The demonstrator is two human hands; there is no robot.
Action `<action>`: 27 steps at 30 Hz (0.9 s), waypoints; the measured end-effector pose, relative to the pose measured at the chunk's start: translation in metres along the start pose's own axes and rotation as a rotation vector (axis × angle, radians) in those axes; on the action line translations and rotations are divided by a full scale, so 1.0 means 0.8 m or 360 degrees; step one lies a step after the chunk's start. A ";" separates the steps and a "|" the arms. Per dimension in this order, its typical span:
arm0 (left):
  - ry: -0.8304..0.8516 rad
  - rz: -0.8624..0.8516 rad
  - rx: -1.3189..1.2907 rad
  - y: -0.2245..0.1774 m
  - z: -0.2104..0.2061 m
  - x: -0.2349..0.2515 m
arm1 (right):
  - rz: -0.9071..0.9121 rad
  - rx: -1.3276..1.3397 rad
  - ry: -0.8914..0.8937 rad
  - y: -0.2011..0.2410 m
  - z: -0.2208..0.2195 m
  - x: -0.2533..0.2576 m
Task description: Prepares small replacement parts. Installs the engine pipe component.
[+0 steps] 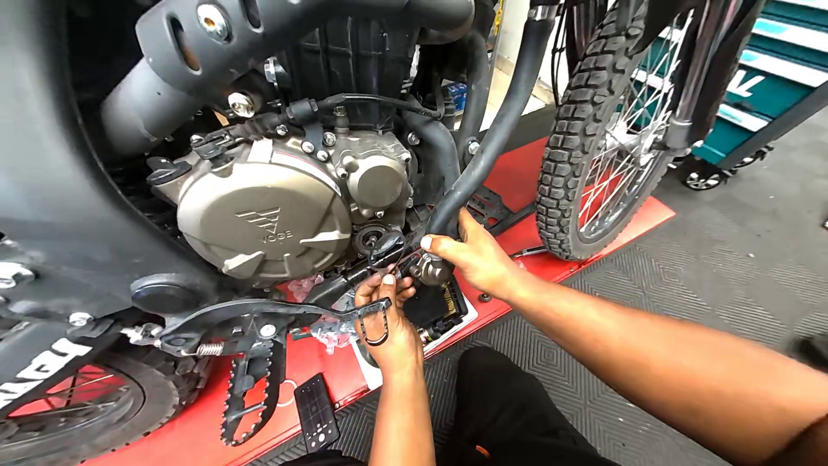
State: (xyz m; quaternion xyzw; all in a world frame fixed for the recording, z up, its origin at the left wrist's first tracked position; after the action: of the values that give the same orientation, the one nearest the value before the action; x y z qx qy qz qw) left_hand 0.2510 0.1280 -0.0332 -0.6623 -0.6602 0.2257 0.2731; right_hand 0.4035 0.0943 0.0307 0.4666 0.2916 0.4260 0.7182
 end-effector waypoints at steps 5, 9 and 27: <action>0.0045 -0.0455 0.0337 0.001 0.014 -0.006 | -0.0039 -0.0050 -0.0149 0.002 -0.011 -0.005; 0.0037 -0.0451 0.0330 0.000 0.013 -0.010 | -0.0016 -0.0061 -0.0098 0.003 -0.007 -0.006; -0.0208 0.0056 -0.0358 -0.001 0.017 -0.001 | -0.0081 -0.0114 -0.0092 0.011 -0.005 -0.009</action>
State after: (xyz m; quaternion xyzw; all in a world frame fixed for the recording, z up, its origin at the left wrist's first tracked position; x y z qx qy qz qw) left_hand 0.2410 0.1281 -0.0430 -0.6842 -0.6858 0.1977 0.1495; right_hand 0.3934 0.0913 0.0374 0.4451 0.2671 0.4040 0.7532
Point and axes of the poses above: each hand's wrist, its own x-axis towards the middle knuckle, its own z-axis out of the back of the hand, y = z × x, the point moved 1 cm from there along x, towards the middle knuckle, and after that the axes turned 14 degrees about -x, right-handed, at the moved point
